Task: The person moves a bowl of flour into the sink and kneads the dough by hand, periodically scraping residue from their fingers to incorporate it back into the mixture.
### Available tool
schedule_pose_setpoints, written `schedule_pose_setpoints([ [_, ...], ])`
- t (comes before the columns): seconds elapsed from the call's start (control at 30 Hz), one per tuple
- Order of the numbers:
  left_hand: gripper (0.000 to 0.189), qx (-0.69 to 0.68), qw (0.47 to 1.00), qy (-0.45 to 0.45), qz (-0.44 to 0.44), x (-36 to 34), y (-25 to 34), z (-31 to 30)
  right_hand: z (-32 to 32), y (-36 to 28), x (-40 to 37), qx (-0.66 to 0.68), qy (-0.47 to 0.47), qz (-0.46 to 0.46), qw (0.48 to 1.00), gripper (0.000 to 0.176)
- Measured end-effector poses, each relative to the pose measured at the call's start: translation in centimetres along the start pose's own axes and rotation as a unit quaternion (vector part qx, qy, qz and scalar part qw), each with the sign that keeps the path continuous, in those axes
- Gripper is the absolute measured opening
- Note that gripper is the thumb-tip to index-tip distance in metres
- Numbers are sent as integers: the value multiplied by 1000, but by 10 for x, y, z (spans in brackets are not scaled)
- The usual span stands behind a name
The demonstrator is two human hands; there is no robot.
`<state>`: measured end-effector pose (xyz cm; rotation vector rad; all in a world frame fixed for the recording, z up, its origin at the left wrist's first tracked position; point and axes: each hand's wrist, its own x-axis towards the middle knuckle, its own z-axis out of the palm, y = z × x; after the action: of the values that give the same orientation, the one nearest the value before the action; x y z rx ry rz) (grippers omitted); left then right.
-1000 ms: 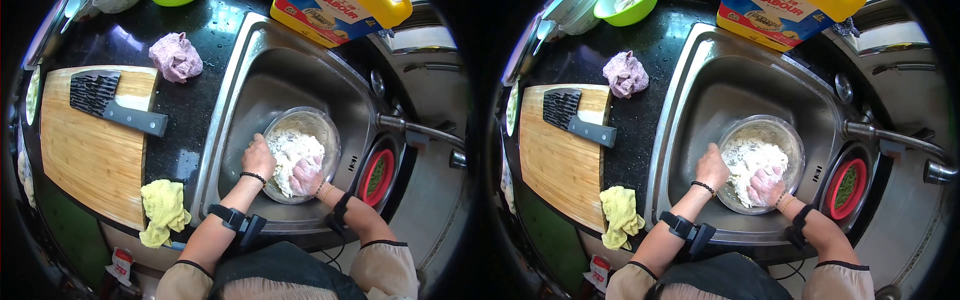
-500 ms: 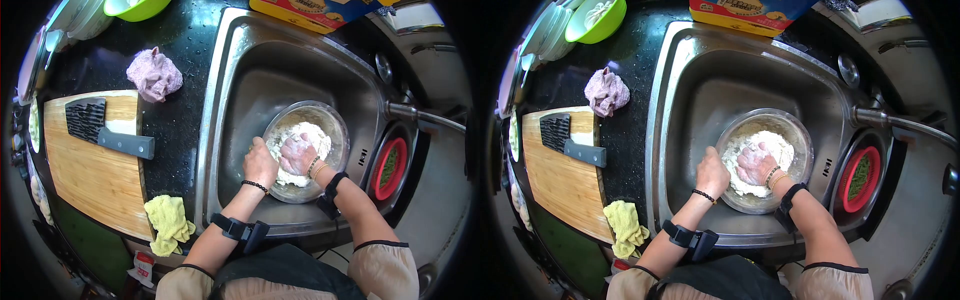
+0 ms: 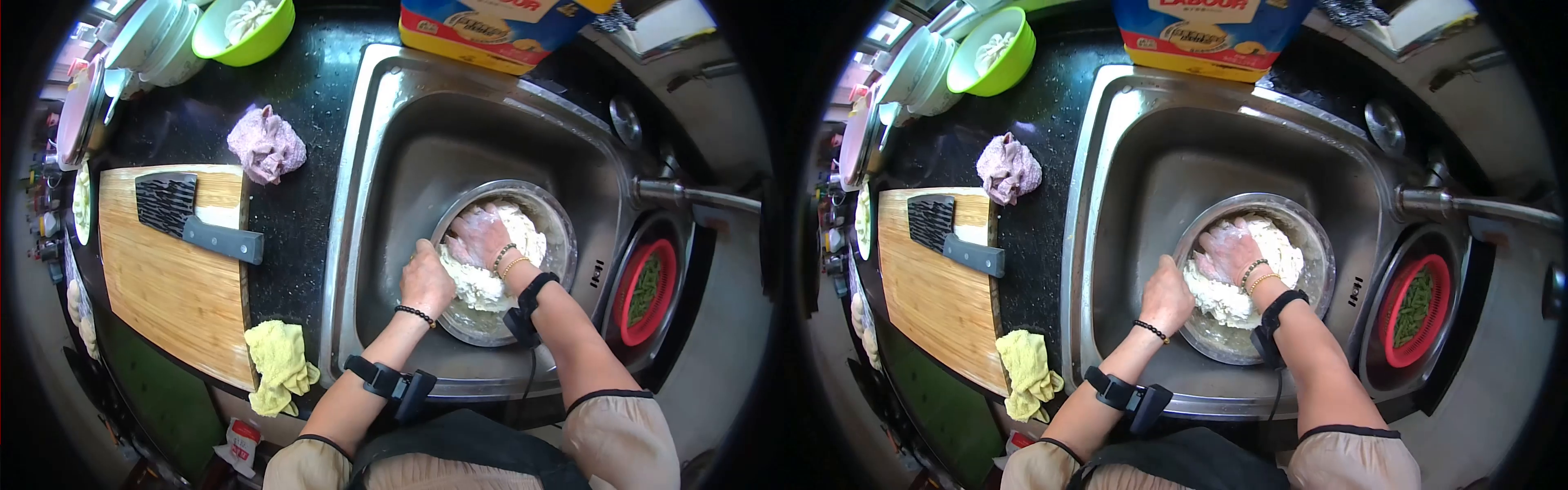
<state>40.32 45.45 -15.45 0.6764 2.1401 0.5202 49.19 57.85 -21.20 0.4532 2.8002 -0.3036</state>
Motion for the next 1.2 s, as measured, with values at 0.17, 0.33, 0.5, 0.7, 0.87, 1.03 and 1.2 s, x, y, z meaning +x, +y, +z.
schedule_pose_setpoints([
  [0.17, 17, 7, 1000, -1, 15, 1, -3, 0, -15, -5, -18, 125, 65, 39, 989, 46],
  [0.33, 22, 4, 999, -35, -3, -1, 8, -8, -29, 40, -62, 130, 100, 238, 957, 72],
  [0.5, 22, 19, 999, -37, -14, 0, 6, -6, -35, 58, -54, 187, -178, 308, 916, 86],
  [0.7, 20, 22, 999, -33, -8, 0, 7, -8, -21, 55, -79, 237, -97, 318, 913, 69],
  [0.87, 20, 28, 999, -41, 4, 0, 2, -5, -84, 25, -107, 234, -15, 299, 925, 55],
  [1.03, 23, 26, 999, -38, -11, -2, 6, -10, -89, 11, -115, 100, 53, 195, 974, 44],
  [1.2, 25, 17, 999, -45, -14, -1, 4, -6, -75, -33, -108, 63, 33, 155, 985, 38],
])
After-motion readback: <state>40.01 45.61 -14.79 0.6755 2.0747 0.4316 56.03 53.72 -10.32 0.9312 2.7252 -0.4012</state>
